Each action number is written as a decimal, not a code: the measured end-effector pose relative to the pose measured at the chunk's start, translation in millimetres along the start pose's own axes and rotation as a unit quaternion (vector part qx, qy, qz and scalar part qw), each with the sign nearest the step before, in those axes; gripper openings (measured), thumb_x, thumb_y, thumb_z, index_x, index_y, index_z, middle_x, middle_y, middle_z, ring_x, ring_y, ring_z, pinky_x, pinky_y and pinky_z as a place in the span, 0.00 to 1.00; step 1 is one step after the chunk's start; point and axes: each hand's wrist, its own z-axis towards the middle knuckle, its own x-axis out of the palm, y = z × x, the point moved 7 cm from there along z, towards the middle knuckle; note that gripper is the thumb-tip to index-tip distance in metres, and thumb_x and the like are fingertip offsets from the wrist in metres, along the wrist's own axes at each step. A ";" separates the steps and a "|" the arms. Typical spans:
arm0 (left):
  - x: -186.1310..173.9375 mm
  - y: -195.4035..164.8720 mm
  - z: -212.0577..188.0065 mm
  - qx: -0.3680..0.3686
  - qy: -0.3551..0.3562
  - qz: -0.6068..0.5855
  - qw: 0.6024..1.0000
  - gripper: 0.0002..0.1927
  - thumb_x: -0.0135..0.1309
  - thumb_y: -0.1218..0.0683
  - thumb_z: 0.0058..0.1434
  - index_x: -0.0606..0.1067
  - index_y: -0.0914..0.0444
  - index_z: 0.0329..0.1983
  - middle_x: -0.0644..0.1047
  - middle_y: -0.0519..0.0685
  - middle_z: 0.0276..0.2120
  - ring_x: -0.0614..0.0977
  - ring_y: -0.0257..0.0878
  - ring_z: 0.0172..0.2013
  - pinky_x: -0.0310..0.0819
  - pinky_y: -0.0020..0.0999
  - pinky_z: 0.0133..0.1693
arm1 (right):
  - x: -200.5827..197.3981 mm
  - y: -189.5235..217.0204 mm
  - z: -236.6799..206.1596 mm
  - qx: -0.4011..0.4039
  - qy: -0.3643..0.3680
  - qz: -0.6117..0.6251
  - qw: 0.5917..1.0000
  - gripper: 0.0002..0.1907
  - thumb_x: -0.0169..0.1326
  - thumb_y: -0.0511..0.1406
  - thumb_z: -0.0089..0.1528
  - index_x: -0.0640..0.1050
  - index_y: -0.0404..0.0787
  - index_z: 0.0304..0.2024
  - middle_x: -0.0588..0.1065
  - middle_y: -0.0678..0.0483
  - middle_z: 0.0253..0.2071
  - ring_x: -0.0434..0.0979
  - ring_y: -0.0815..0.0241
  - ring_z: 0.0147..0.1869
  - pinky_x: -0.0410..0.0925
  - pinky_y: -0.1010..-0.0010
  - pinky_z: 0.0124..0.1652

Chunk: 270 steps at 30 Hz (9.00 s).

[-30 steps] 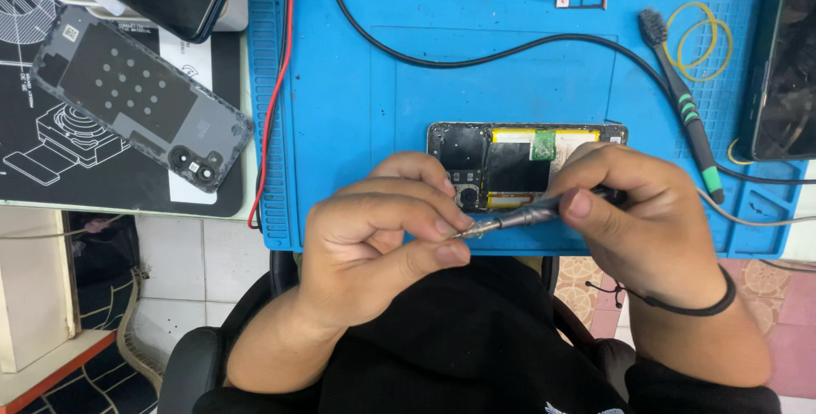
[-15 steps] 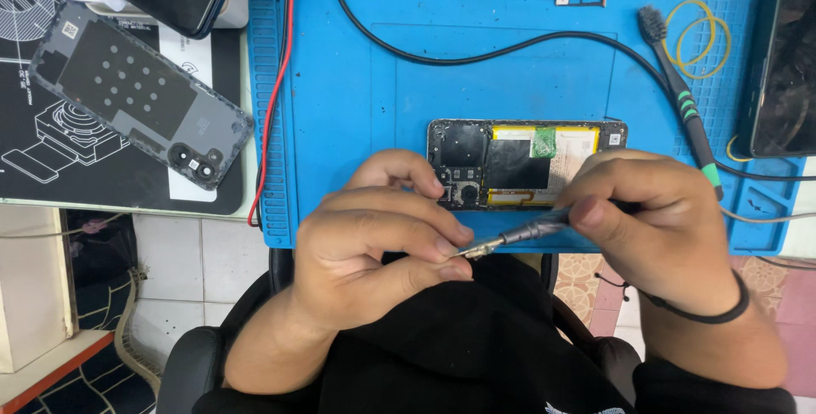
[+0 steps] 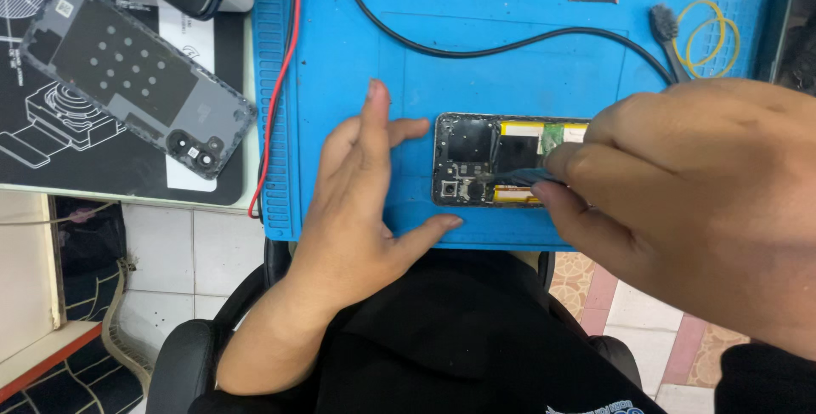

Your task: The person repairs a disassembled smartphone on a blue work mat. They use a precision screwdriver on the phone's internals, pry and adjust components by hand, briefly test the assembled phone, then use a blue electric screwdriver and a heated tool on the battery and board area.

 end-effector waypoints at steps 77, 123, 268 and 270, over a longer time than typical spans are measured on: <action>-25.0 -33.2 15.2 0.087 -0.064 -0.088 0.990 0.12 0.72 0.62 0.58 0.81 0.63 0.43 0.82 0.48 0.40 0.85 0.40 0.39 0.76 0.34 0.43 | 3.2 -42.4 -17.3 0.113 -0.073 0.219 0.966 0.13 0.68 0.38 0.54 0.83 0.38 0.37 0.78 0.54 0.28 0.73 0.65 0.29 0.65 0.74 0.29; 6.5 -7.4 21.6 -0.003 0.021 0.038 0.999 0.71 0.78 0.49 0.44 0.39 0.67 0.77 0.75 0.59 0.60 0.70 0.55 0.64 0.61 0.46 0.67 | -9.0 -35.6 -23.7 0.074 -0.095 0.034 0.992 0.13 0.67 0.31 0.55 0.86 0.36 0.43 0.75 0.50 0.29 0.75 0.60 0.26 0.67 0.69 0.27; 8.1 -4.8 7.4 0.006 -0.015 0.050 0.999 0.68 0.77 0.50 0.51 0.37 0.68 0.77 0.75 0.54 0.63 0.73 0.50 0.63 0.61 0.44 0.68 | -3.7 28.1 13.4 -0.118 -0.050 0.031 0.991 0.09 0.63 0.36 0.50 0.78 0.42 0.30 0.67 0.57 0.26 0.71 0.57 0.30 0.63 0.65 0.28; 8.9 -4.2 7.9 0.006 -0.015 0.049 0.999 0.68 0.77 0.51 0.51 0.37 0.67 0.77 0.75 0.54 0.63 0.73 0.49 0.63 0.61 0.44 0.68 | -2.4 30.1 16.1 -0.119 -0.044 0.022 0.992 0.07 0.62 0.35 0.51 0.77 0.42 0.30 0.66 0.57 0.25 0.70 0.57 0.29 0.62 0.65 0.28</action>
